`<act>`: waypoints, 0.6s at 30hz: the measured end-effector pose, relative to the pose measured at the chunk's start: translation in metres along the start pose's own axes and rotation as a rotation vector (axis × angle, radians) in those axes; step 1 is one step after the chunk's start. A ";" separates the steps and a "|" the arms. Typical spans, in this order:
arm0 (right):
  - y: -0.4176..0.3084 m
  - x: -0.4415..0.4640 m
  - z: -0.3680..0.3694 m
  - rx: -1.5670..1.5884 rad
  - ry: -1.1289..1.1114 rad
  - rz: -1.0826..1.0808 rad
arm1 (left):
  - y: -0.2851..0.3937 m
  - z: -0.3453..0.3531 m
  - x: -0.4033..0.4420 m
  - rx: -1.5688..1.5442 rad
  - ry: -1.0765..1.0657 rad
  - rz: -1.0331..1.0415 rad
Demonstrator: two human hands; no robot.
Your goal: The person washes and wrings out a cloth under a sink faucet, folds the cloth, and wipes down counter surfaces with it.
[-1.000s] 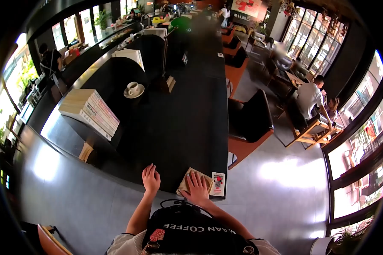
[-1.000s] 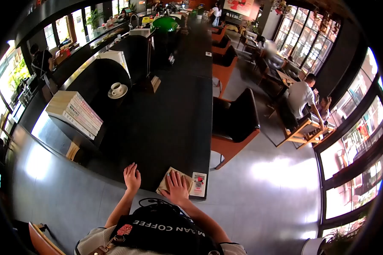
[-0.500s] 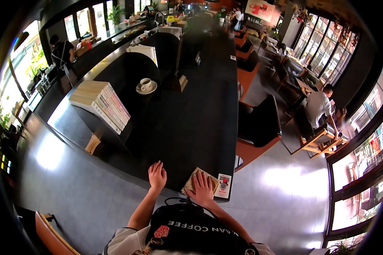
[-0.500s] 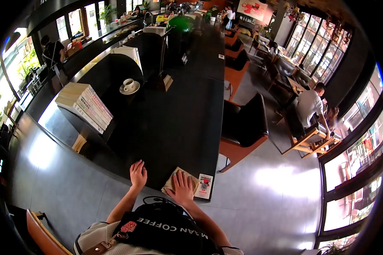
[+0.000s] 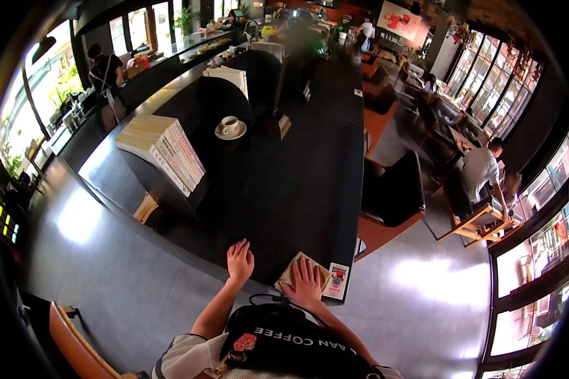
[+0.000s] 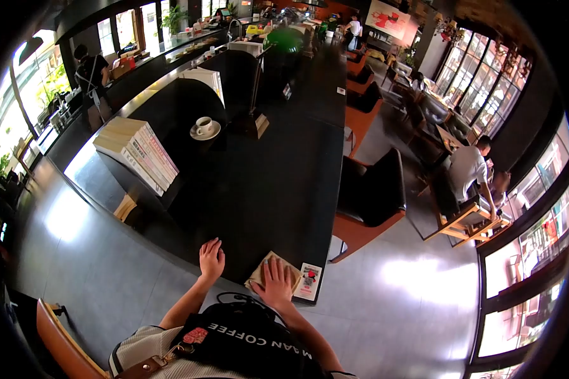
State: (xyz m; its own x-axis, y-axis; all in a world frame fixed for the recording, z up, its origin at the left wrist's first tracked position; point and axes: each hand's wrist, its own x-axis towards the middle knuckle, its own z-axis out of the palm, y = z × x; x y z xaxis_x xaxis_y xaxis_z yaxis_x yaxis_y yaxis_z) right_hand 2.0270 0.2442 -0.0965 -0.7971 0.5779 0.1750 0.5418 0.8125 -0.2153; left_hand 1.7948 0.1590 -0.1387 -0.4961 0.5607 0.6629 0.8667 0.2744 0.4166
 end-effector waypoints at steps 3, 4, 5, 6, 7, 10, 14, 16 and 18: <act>0.001 0.000 0.002 -0.013 0.005 -0.006 | 0.000 0.000 -0.001 0.008 -0.005 -0.004; 0.001 0.000 0.003 -0.020 0.004 -0.006 | 0.001 -0.001 0.000 0.008 -0.004 -0.003; 0.002 -0.001 0.004 -0.015 0.008 -0.007 | 0.002 -0.001 0.000 0.007 -0.005 -0.002; 0.001 -0.001 0.004 -0.010 0.012 -0.007 | 0.002 -0.002 0.000 0.007 -0.008 -0.005; 0.001 -0.001 0.004 -0.004 0.017 -0.006 | 0.002 -0.002 0.000 0.006 -0.012 -0.007; 0.001 -0.001 0.003 -0.003 0.033 -0.017 | 0.002 -0.002 0.000 0.004 -0.015 -0.008; -0.001 0.000 0.000 -0.011 0.043 -0.015 | 0.002 -0.003 0.000 0.004 -0.022 -0.007; -0.001 -0.001 -0.001 -0.007 0.046 -0.012 | 0.002 -0.003 0.001 0.001 -0.025 -0.010; -0.001 0.000 -0.001 -0.002 0.051 -0.011 | 0.002 -0.003 0.001 -0.001 -0.026 -0.012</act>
State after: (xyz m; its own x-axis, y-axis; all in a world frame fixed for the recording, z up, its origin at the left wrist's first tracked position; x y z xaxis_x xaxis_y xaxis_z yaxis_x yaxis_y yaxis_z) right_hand 2.0264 0.2432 -0.0951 -0.7885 0.5720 0.2261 0.5337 0.8190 -0.2109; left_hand 1.7960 0.1578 -0.1352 -0.5047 0.5772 0.6419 0.8609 0.2805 0.4245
